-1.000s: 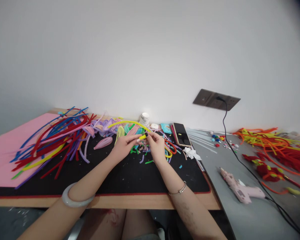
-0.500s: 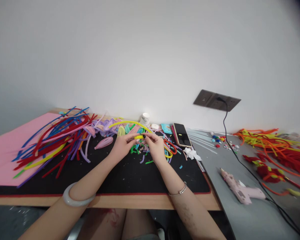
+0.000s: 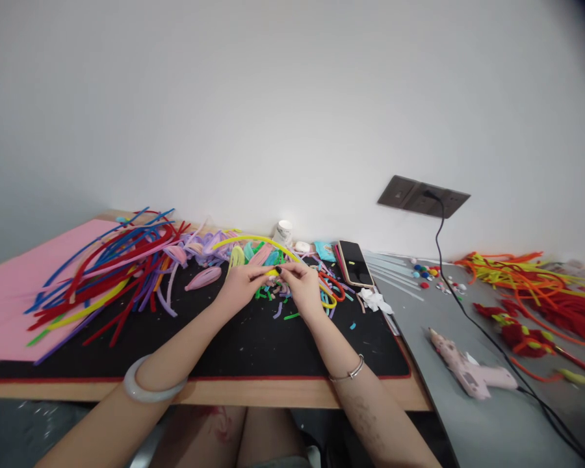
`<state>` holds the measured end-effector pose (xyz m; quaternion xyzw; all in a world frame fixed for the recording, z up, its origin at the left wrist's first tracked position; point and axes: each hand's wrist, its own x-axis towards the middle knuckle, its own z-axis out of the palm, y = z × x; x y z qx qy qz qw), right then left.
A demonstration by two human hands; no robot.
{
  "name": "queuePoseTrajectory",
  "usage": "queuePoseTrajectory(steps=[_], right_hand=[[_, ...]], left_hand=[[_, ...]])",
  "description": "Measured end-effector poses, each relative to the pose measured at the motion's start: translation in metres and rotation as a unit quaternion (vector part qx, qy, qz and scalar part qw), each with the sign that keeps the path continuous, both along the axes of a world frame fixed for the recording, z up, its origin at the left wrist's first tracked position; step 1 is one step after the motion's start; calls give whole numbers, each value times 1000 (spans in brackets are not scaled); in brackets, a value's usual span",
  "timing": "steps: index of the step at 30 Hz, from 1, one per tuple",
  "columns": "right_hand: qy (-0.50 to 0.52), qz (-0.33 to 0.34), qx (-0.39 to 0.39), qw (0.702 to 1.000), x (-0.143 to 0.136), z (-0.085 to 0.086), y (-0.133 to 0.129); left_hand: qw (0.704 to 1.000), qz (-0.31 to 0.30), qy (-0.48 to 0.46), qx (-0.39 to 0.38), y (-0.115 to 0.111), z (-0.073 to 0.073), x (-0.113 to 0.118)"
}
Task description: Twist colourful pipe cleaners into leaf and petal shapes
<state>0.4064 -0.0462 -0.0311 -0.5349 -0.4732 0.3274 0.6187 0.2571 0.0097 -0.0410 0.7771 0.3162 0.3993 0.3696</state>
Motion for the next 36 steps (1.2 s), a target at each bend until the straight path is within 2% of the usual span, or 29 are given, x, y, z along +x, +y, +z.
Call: queuePoseTrajectory(steps=[5,9,14,18,21,26,31,36], right_hand=[[-21,7,15,1000,1,6,-1],[2,10,26,1000,1,6,1],[-1,45,48,998,-1,8,-1],[-32,-3,77,997,-1,12,-5],[-62,-24,86,994,0,12,-7],[-119,-32,85,989,0,9,-8],[-128,-46,77,988,0,9,-9],[-128,-60,81,987,0,7,-9]], left_hand=[[999,28,-16,0,-2,4,1],[996,2,-80,-43,-3,2,2],[996,7,-62,-69,-4,5,1],[986,-4,-103,-133,-5,8,2],[981,-25,-122,-150,-6,7,2],[984,-48,-128,-117,-8,8,2],[987,-52,-111,-100,-12,11,2],[999,-11,-49,-14,-13,13,-1]])
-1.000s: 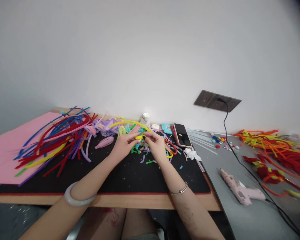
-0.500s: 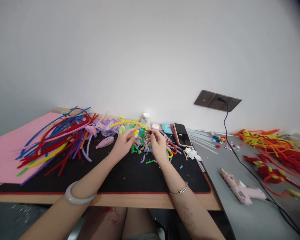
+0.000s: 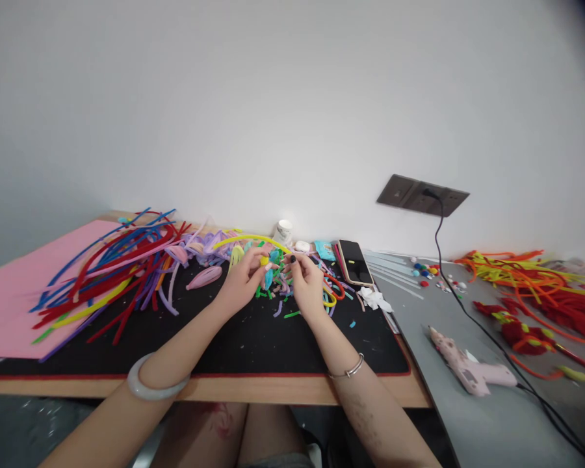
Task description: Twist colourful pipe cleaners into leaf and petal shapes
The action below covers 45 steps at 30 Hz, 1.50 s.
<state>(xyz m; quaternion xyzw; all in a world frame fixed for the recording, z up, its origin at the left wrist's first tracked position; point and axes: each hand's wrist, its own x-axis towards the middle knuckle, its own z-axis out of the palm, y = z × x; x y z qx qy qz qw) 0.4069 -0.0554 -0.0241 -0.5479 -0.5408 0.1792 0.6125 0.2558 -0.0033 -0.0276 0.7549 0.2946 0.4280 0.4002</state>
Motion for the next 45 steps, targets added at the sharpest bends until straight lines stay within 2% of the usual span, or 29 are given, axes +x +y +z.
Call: queuePoseTrajectory(steps=[6,14,18,21,24,29,32,38,40,43,45], right_hand=[[-21,-6,2,1000,0,-1,0],[-26,-8,7,1000,0,0,-2],[-31,34,30,998,-2,5,-4],[-41,62,1,997,-4,6,-2],[52,71,-60,994,-5,3,3],[258,116,-98,954,-4,2,7],[294,117,-111,942,-5,3,6],[299,110,-119,940,-5,4,5],[292,116,-112,943,-5,4,6],[256,102,-83,958,-3,2,7],[194,79,-66,976,-2,-1,7]], left_hand=[[996,23,40,80,-1,2,-1],[997,26,44,62,0,-3,-1],[995,48,48,74,2,-3,0],[992,60,72,87,4,-3,1],[991,60,72,91,3,-2,1],[995,41,31,88,0,-1,0],[995,45,23,90,-1,0,0],[991,59,35,113,0,-2,1],[989,82,29,123,0,-1,-1],[977,172,-16,126,4,2,-7],[965,229,-54,119,10,3,-12]])
